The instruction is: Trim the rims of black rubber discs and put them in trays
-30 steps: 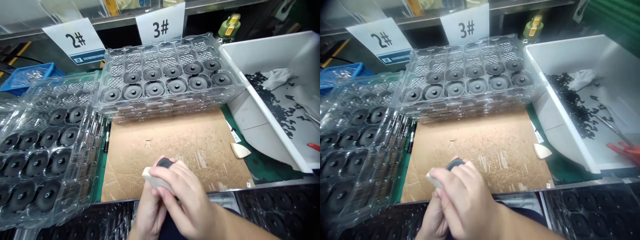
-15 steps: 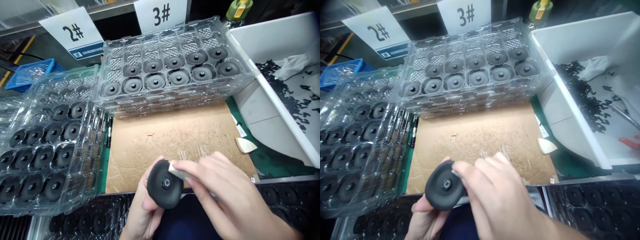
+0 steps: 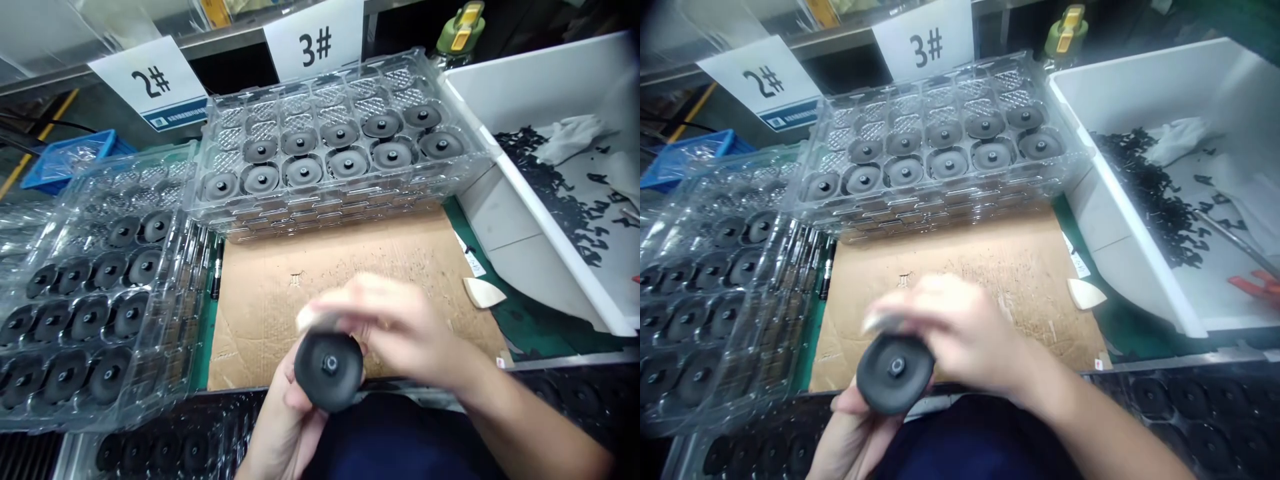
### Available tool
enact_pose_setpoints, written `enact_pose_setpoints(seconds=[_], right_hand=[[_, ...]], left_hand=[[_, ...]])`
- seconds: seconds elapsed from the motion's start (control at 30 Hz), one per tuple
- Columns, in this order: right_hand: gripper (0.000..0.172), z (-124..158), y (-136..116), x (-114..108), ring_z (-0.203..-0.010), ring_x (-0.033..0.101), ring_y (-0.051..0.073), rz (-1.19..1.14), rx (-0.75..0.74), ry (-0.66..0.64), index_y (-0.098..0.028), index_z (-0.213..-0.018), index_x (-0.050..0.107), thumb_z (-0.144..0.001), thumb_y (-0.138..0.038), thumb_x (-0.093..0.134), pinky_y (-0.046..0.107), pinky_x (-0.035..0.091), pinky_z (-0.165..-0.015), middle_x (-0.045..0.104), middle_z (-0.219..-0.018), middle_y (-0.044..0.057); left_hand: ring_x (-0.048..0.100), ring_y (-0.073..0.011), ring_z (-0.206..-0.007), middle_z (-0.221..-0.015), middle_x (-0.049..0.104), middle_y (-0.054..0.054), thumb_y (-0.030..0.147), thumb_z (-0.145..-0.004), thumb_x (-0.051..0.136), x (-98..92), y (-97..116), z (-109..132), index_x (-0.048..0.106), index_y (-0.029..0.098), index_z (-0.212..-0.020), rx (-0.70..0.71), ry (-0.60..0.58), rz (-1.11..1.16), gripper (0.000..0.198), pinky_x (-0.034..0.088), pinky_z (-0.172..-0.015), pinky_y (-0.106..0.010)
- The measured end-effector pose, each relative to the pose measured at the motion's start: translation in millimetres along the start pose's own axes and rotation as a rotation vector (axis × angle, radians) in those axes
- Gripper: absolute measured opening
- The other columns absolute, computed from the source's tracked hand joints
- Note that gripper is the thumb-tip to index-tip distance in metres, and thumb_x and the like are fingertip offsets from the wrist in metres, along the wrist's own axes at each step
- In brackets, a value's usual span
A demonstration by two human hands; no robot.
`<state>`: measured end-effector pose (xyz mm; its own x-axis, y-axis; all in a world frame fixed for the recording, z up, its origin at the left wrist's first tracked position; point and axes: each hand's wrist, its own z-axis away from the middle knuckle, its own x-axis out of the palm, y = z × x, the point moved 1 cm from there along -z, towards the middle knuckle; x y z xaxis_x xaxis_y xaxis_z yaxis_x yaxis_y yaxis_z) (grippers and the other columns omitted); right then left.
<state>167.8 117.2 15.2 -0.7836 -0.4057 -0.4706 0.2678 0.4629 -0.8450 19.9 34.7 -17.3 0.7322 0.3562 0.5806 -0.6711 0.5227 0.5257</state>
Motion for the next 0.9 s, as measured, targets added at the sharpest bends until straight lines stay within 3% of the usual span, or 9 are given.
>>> enact_pose_setpoints(seconds=[0.1,0.17,0.27,0.37,0.47,0.57,0.67,0.77,0.9], right_hand=[[0.026,18,37,4,-0.1,0.057,0.018,0.01,0.427,0.13,-0.026,-0.109,0.059,-0.086,-0.022,0.048,0.034,0.046,-0.084,0.063,-0.109,0.002],[0.027,42,52,18,-0.1,0.057,0.019,-0.022,0.509,0.107,-0.026,-0.111,0.058,-0.086,-0.025,0.048,0.036,0.047,-0.083,0.062,-0.109,0.003],[0.03,78,60,45,-0.082,0.06,0.018,0.03,0.452,0.007,-0.024,-0.114,0.057,-0.088,-0.022,0.043,0.033,0.05,-0.072,0.065,-0.09,0.005],[0.028,85,55,50,-0.072,0.059,0.017,0.108,0.44,-0.032,-0.023,-0.111,0.059,-0.087,-0.02,0.044,0.031,0.049,-0.065,0.064,-0.081,0.004],[0.027,61,32,31,-0.088,0.06,0.017,0.079,0.476,0.183,-0.026,-0.111,0.057,-0.087,-0.023,0.047,0.029,0.05,-0.071,0.063,-0.102,0.003],[0.033,32,-8,17,-0.096,0.058,0.018,0.083,0.276,0.381,-0.024,-0.119,0.051,-0.086,-0.019,0.048,0.031,0.047,-0.081,0.061,-0.112,0.004],[0.028,16,-37,21,-0.083,0.059,0.017,0.092,0.05,0.187,-0.014,-0.11,0.056,-0.085,-0.013,0.044,0.032,0.046,-0.08,0.065,-0.096,0.006],[0.024,9,-41,30,-0.077,0.058,0.013,0.046,0.08,-0.048,-0.016,-0.102,0.06,-0.084,-0.011,0.045,0.027,0.046,-0.075,0.065,-0.088,0.001],[0.028,6,-38,33,-0.079,0.056,0.017,0.135,-0.014,0.155,-0.01,-0.109,0.056,-0.085,-0.013,0.042,0.033,0.044,-0.074,0.064,-0.088,0.007]], left_hand=[[0.058,-0.0294,-0.104,-0.12,0.059,-0.007,0.046,-0.049,0.073,-1.3,4,-5,0.061,0.025,-0.109,0.004,-0.045,0.083,0.065,0.05,-0.086,-0.034],[0.057,-0.0292,-0.105,-0.122,0.058,-0.01,0.045,-0.055,0.07,-4.1,4,-7,0.06,0.024,-0.112,0.018,-0.066,0.133,0.062,0.049,-0.088,-0.035],[0.056,-0.0292,-0.107,-0.124,0.055,-0.012,0.044,-0.064,0.065,-8.6,4,-10,0.057,0.022,-0.116,0.036,-0.074,0.148,0.057,0.047,-0.09,-0.037],[0.055,-0.0286,-0.109,-0.127,0.053,-0.013,0.041,-0.068,0.064,-9.9,1,-13,0.055,0.021,-0.118,0.039,-0.087,0.11,0.055,0.046,-0.092,-0.036],[0.054,-0.028,-0.11,-0.126,0.054,-0.012,0.038,-0.069,0.065,-6.0,-3,-13,0.053,0.021,-0.119,0.061,-0.113,0.092,0.054,0.047,-0.091,-0.035],[0.054,-0.0246,-0.11,-0.12,0.059,-0.008,0.034,-0.069,0.068,-0.5,-6,-11,0.054,0.024,-0.119,0.096,-0.079,0.096,0.053,0.048,-0.09,-0.032],[0.057,-0.0199,-0.106,-0.113,0.063,-0.003,0.033,-0.068,0.069,0.1,-8,-7,0.058,0.027,-0.112,0.055,-0.029,0.132,0.046,0.047,-0.091,-0.029],[0.059,-0.0169,-0.101,-0.107,0.065,0.001,0.03,-0.066,0.071,-2.3,-8,-4,0.061,0.028,-0.106,0.103,0.001,0.13,0.042,0.048,-0.088,-0.025],[0.061,-0.0151,-0.095,-0.095,0.068,0.001,0.029,-0.064,0.073,1.2,-6,3,0.065,0.027,-0.098,0.099,0.024,0.063,0.035,0.047,-0.088,-0.024]])
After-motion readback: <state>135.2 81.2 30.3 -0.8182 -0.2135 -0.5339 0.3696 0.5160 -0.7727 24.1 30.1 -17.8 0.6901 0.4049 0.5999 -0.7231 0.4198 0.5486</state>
